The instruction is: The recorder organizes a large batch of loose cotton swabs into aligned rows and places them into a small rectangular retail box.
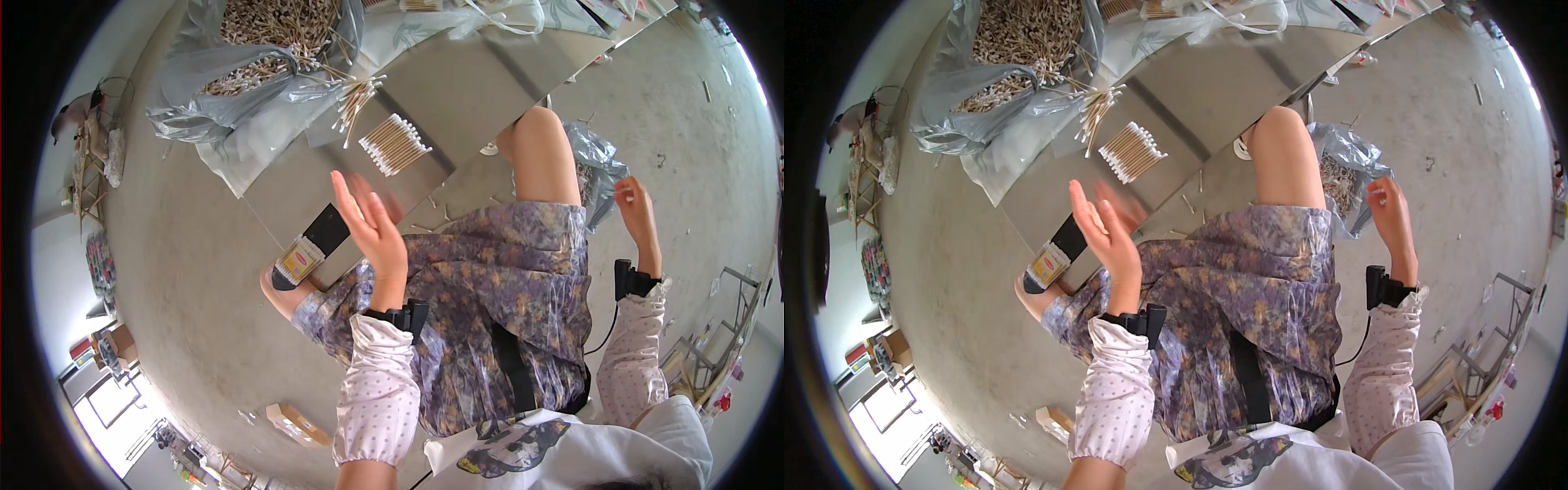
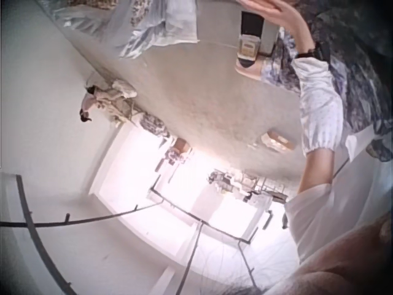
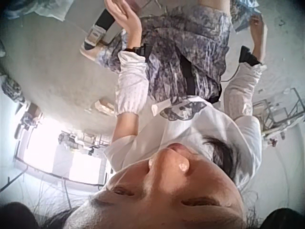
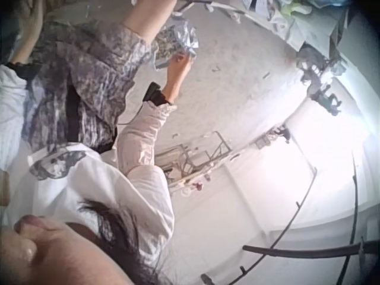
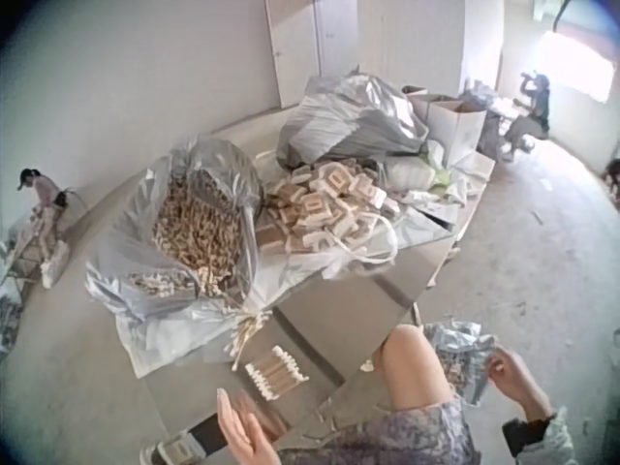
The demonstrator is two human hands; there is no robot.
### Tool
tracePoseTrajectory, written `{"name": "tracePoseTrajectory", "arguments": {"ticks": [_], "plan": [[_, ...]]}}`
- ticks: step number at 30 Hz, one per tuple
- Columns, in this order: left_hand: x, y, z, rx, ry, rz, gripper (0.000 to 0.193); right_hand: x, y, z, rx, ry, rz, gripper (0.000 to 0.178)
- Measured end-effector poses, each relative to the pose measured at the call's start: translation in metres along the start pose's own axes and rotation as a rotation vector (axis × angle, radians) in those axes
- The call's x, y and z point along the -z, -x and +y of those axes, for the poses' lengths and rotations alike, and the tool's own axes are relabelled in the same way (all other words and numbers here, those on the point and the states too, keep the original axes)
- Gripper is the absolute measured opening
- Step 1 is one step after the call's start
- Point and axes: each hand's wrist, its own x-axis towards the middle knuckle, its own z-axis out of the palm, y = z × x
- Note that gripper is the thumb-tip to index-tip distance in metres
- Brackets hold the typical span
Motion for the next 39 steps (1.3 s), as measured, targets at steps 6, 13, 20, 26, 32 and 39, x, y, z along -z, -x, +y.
{"name": "tracePoseTrajectory", "arguments": {"ticks": [6, 13, 20, 26, 32, 39], "plan": [[-0.007, -0.036, 0.007, 0.25, 0.379, 0.215, 0.058, -0.041, -0.018, -0.176, 0.167, -0.903, -0.052, 0.018], [-0.044, -0.056, 0.008, 0.348, 0.581, 0.398, 0.062, -0.184, -0.042, -0.251, 0.188, -1.308, -0.203, 0.04], [-0.047, -0.055, 0.02, 0.368, 0.545, 0.292, 0.061, -0.216, -0.034, -0.263, 0.261, -1.269, -0.348, 0.045], [-0.046, -0.061, 0.018, 0.316, 0.526, 0.346, 0.062, -0.208, -0.061, -0.262, 0.221, -1.396, -0.351, 0.048], [-0.057, -0.064, 0.021, 0.322, 0.559, 0.286, 0.063, -0.214, -0.057, -0.262, 0.286, -1.32, -0.452, 0.052], [-0.052, -0.052, 0.028, 0.303, 0.468, 0.273, 0.064, -0.203, -0.054, -0.257, 0.203, -1.38, -0.432, 0.053]]}}
